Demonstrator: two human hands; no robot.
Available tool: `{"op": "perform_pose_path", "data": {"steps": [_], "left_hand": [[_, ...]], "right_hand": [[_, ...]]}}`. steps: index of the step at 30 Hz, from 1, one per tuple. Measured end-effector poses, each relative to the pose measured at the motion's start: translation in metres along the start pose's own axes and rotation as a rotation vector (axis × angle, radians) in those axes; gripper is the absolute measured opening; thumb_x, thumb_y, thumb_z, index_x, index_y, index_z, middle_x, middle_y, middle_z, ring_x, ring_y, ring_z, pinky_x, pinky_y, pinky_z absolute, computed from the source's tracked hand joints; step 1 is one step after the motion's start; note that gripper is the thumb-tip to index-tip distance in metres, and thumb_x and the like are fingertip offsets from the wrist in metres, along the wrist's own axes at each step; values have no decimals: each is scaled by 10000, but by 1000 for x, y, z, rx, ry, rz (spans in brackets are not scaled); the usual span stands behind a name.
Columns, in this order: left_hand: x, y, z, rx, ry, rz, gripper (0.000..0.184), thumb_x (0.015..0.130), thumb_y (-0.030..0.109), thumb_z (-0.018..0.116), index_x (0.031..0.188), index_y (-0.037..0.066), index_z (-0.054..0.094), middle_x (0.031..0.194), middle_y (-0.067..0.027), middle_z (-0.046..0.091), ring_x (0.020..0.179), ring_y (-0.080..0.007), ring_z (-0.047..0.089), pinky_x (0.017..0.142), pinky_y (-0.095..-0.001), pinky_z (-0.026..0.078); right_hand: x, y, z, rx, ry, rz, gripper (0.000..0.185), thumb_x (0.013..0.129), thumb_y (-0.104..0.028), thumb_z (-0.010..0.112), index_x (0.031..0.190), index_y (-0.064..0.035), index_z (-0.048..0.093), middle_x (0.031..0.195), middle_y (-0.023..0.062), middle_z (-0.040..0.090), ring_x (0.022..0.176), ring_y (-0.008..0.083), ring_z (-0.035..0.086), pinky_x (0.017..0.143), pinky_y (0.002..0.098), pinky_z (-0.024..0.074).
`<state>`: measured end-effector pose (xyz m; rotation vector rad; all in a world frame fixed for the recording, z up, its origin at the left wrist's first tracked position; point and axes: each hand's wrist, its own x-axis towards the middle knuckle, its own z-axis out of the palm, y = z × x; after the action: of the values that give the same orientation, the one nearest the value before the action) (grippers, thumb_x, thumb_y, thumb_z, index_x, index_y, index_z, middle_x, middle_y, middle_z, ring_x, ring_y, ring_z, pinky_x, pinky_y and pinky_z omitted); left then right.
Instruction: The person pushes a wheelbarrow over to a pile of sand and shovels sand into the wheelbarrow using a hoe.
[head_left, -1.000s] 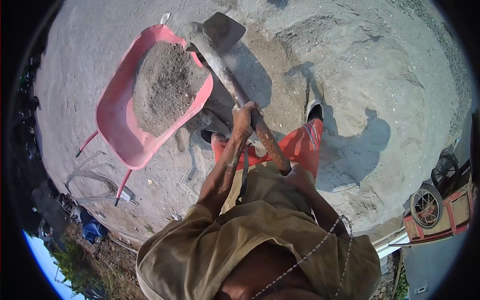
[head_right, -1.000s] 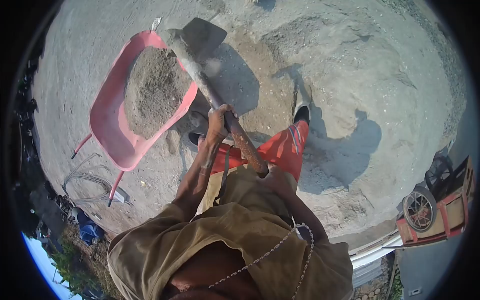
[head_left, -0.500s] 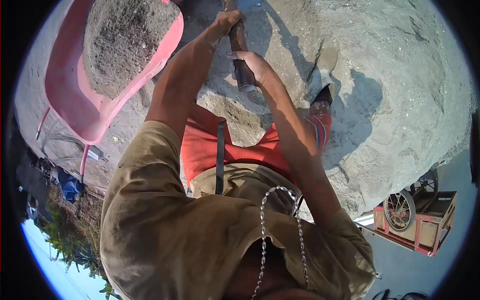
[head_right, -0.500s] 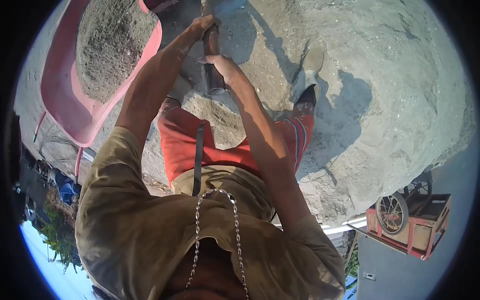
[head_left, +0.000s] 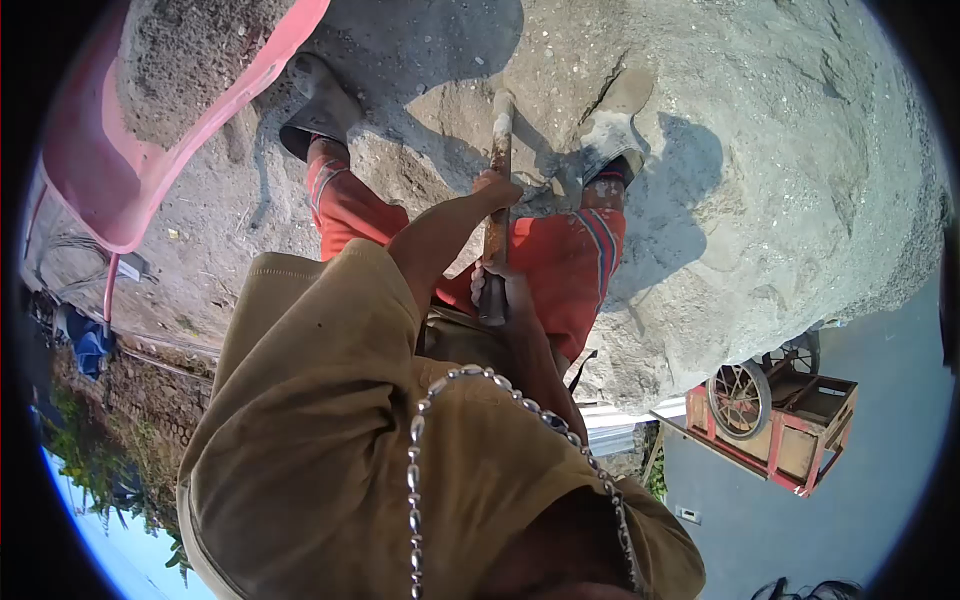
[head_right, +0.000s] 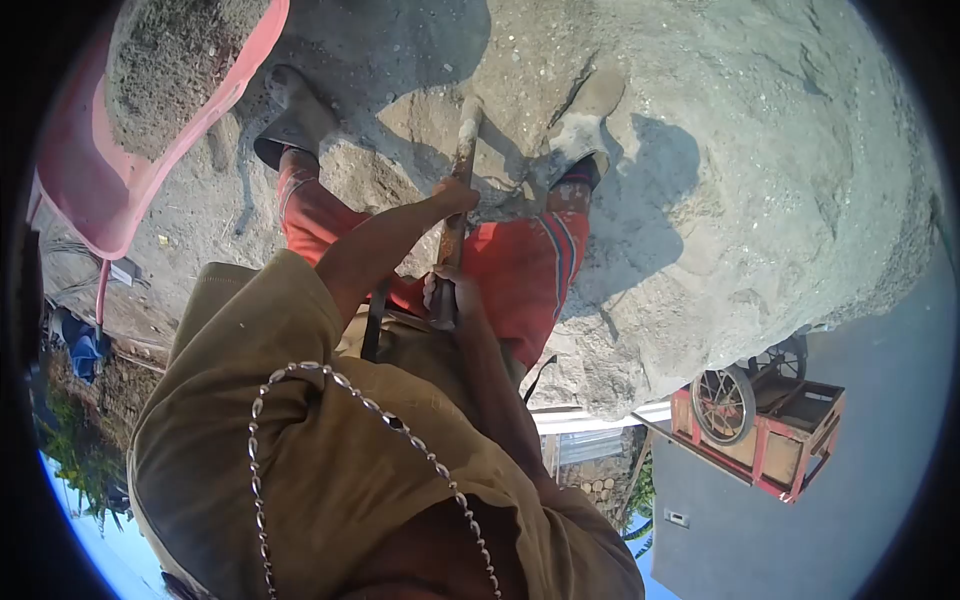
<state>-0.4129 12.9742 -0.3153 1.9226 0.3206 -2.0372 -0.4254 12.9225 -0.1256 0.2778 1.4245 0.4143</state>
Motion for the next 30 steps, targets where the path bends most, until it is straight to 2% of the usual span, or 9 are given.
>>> {"op": "perform_pose_path", "data": {"steps": [2, 4, 8, 10, 17, 22, 27, 28, 30], "left_hand": [[15, 7, -35, -91, -166, 140, 340, 634, 248, 633, 877, 12, 599, 799, -148, 615, 766, -248, 626, 666, -336, 511], [7, 6, -64, -369, -425, -11, 258, 637, 221, 648, 802, 30, 596, 682, -114, 587, 608, -243, 598, 590, -344, 504], [-76, 35, -113, -1272, -481, 229, 185, 654, 187, 599, 638, 3, 589, 641, -133, 587, 555, -250, 566, 544, -346, 464], [-110, 44, -138, -1422, -581, 210, 189, 676, 192, 563, 646, 6, 579, 576, -123, 561, 501, -242, 542, 506, -355, 446], [-263, 75, -281, -1399, -373, 620, 137, 655, 154, 572, 641, 20, 546, 554, -94, 528, 425, -206, 492, 412, -358, 412], [-371, 85, -396, -1350, -10, 796, 137, 646, 150, 585, 655, 18, 550, 569, -89, 530, 446, -196, 497, 413, -350, 407], [-416, 66, -465, -1281, 383, 799, 141, 636, 146, 597, 668, 16, 553, 584, -85, 532, 468, -185, 503, 414, -342, 401], [-415, 61, -473, -1258, 450, 778, 142, 634, 145, 600, 670, 16, 554, 587, -84, 533, 472, -183, 504, 415, -340, 400], [-398, 51, -479, -1277, 591, 721, 128, 627, 121, 613, 661, 11, 557, 585, -77, 533, 487, -170, 508, 430, -319, 394]], "right_hand": [[-13, -7, 36, 72, -38, 45, 144, 795, -125, 558, 848, -12, 486, 709, 47, 521, 598, 116, 533, 512, 250, 482], [-45, 11, 63, 29, -7, 21, 127, 809, -152, 538, 824, -36, 489, 671, 45, 515, 564, 137, 521, 512, 261, 475], [-113, 52, 131, -95, -60, 26, 157, 836, -184, 524, 818, -33, 485, 682, 45, 497, 593, 157, 505, 567, 281, 456], [-142, 76, 167, -104, -98, 36, 189, 845, -206, 524, 816, -25, 481, 710, 51, 492, 635, 160, 498, 620, 291, 443], [-244, 171, 289, -256, -235, 173, 285, 846, -322, 536, 889, -45, 486, 735, 43, 471, 682, 161, 480, 661, 301, 425], [-304, 241, 342, -618, -465, 53, 289, 824, -230, 571, 977, -8, 466, 780, 48, 489, 719, 148, 494, 700, 313, 436], [-268, 207, 326, -972, -599, 63, 301, 775, -27, 578, 1033, -53, 426, 824, 62, 509, 771, 161, 521, 718, 330, 440], [-242, 185, 320, -1063, -482, 73, 311, 717, 28, 597, 991, -54, 474, 819, 68, 539, 769, 170, 549, 690, 348, 456], [-175, 148, 310, -1580, -352, -219, 287, 678, -3, 622, 938, -50, 510, 767, 68, 551, 714, 189, 562, 651, 356, 462]]}}
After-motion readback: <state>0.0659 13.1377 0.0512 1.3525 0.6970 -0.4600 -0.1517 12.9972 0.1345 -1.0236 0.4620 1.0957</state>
